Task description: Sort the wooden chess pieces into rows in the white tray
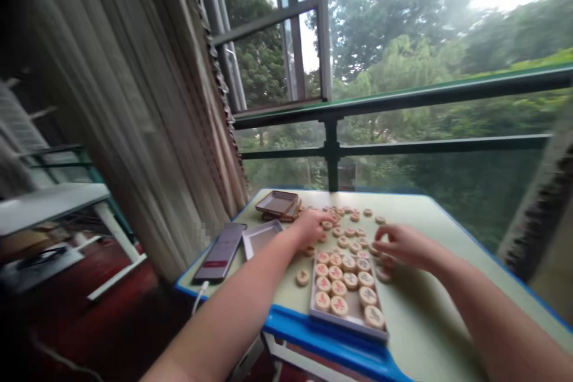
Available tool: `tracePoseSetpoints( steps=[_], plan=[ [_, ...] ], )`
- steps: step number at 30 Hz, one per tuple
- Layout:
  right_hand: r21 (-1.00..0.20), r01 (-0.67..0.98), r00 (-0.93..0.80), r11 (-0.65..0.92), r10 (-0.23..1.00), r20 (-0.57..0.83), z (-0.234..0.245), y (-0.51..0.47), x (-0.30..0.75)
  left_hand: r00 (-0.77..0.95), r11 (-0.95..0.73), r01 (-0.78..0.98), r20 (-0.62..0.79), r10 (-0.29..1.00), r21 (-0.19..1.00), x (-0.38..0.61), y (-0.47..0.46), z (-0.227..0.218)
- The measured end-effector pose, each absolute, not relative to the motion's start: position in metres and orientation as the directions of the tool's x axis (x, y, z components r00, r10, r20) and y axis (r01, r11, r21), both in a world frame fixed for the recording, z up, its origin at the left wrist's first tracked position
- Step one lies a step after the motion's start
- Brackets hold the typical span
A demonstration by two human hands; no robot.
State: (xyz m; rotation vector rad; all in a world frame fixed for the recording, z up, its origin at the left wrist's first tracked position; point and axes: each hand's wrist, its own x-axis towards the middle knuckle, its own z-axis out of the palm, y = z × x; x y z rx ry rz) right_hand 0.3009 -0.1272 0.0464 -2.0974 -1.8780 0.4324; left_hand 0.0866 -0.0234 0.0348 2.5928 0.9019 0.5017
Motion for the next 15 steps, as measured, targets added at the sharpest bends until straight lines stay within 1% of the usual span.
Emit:
tracePoseSetpoints(
  steps=[2, 4, 6, 9, 11, 13, 15],
  plan=[
    [-0.458, 0.885, 0.098, -0.081, 0.995, 0.014, 0.037, -0.120, 0.306, 0.734, -0.753, 0.553, 0.219, 0.643, 0.356, 0.084, -0.022, 0.042],
    [-0.504, 0.861, 0.087, -0.065, 0.996, 0.021, 0.031, -0.116, 0.310, 0.713, -0.743, 0.596, 0.226, 0.664, 0.304, 0.079, -0.026, 0.050],
    [-0.545, 0.837, 0.087, -0.045, 0.995, 0.050, 0.027, -0.117, 0.314, 0.700, -0.723, 0.636, 0.190, 0.688, 0.271, 0.073, -0.035, 0.056],
    [-0.564, 0.823, 0.197, -0.070, 0.966, 0.168, 0.025, -0.119, 0.319, 0.715, -0.727, 0.639, 0.156, 0.682, 0.252, 0.063, -0.049, 0.057],
    [-0.552, 0.827, 0.245, -0.103, 0.951, 0.190, 0.025, -0.120, 0.321, 0.727, -0.758, 0.605, 0.219, 0.651, 0.245, 0.058, -0.055, 0.051],
    [-0.539, 0.834, 0.254, -0.119, 0.949, 0.185, 0.025, -0.120, 0.322, 0.717, -0.777, 0.584, 0.300, 0.630, 0.234, 0.054, -0.057, 0.043],
    [-0.535, 0.838, 0.249, -0.107, 0.947, 0.201, 0.025, -0.120, 0.321, 0.629, -0.767, 0.596, 0.456, 0.630, 0.238, 0.050, -0.056, 0.035]
  ],
)
